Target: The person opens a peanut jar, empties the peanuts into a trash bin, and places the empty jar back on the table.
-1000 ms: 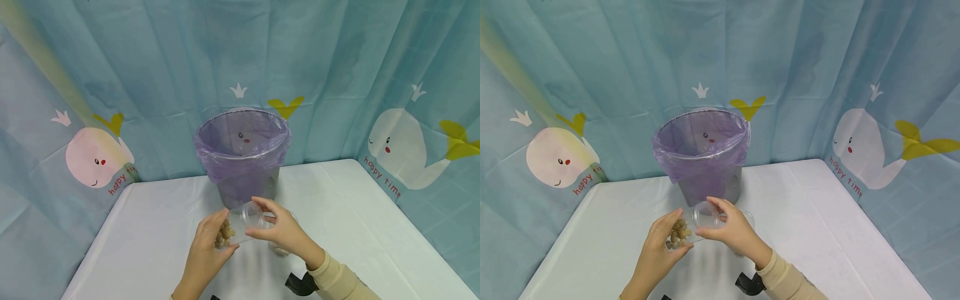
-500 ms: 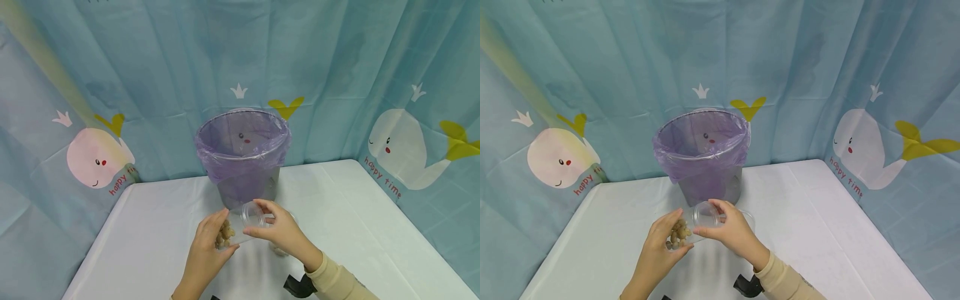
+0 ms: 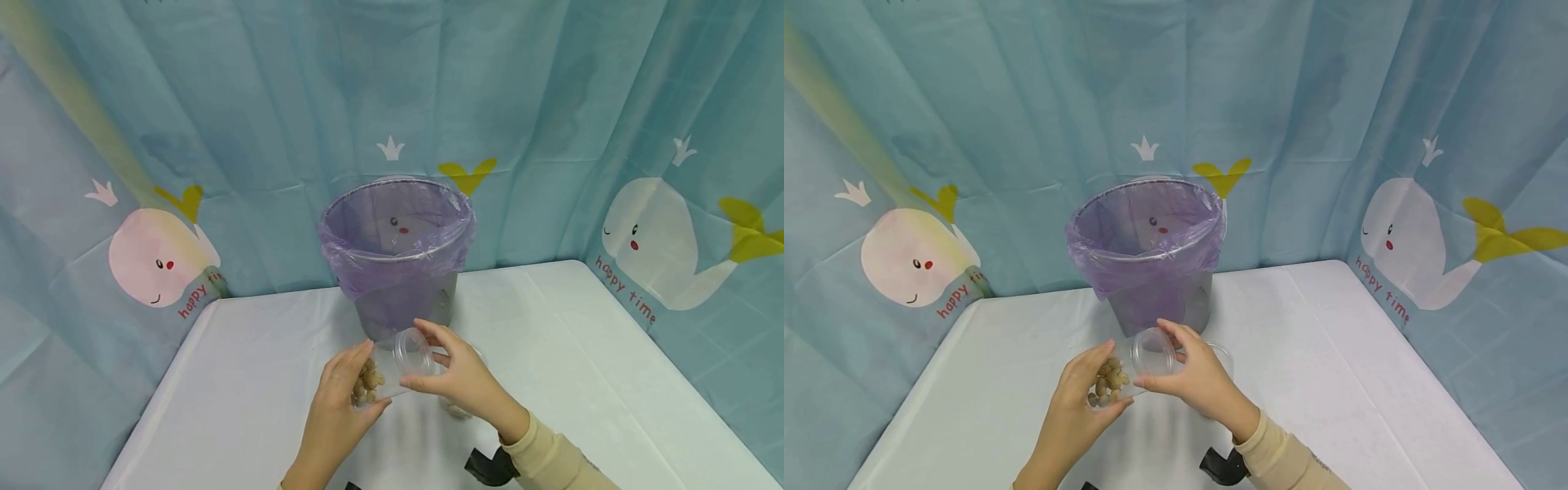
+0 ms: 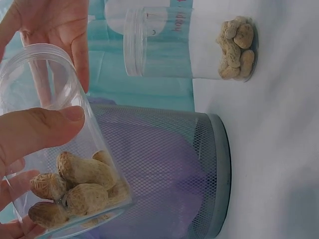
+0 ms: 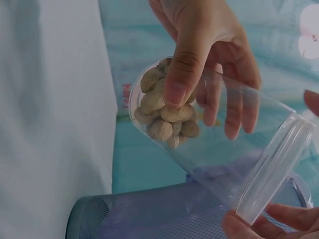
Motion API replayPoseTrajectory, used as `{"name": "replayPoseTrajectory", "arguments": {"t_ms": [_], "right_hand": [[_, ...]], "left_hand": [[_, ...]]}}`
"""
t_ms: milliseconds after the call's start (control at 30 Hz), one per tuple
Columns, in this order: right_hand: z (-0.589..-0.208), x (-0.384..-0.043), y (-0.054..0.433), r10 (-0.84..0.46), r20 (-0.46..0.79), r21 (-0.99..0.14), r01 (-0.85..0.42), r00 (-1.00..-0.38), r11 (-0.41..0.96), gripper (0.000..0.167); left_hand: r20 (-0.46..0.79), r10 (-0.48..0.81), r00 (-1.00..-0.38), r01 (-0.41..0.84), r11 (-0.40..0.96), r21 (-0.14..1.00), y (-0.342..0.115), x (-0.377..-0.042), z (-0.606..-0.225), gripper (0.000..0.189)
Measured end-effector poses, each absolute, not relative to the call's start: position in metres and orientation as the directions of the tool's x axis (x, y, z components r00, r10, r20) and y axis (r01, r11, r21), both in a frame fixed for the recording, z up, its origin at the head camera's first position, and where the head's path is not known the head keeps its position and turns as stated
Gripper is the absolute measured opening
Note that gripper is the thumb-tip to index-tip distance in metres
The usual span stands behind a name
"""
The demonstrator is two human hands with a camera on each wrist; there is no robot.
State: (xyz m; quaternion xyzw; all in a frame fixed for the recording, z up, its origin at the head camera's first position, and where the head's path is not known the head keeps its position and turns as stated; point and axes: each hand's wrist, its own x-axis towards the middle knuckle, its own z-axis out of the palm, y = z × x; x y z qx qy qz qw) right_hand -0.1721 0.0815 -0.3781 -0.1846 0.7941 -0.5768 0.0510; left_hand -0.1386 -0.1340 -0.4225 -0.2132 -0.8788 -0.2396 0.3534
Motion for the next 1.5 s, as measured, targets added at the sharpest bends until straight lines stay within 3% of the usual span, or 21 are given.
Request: {"name": "replayPoseTrajectory", "arguments": {"t_ms": [300,1500], "right_hand": [[-0.3766,-0.1715,0.0783,-0.262,0.078,-0.925,-0.168,-0.962,0.341,0.08],[-0.3778,-0.17,0.0878,-0.421,0.196,-0.921,-0.314,-0.886,0.232,0.077]], "left_hand": [[0.728,0.207,-0.653,0.552,0.789,0.271,-0.133,-0.139,-0.4227,0.109],[0.692,0.23,-0.684,0.555,0.78,0.289,-0.1368,-0.1385,-0.4238,0.11]]}}
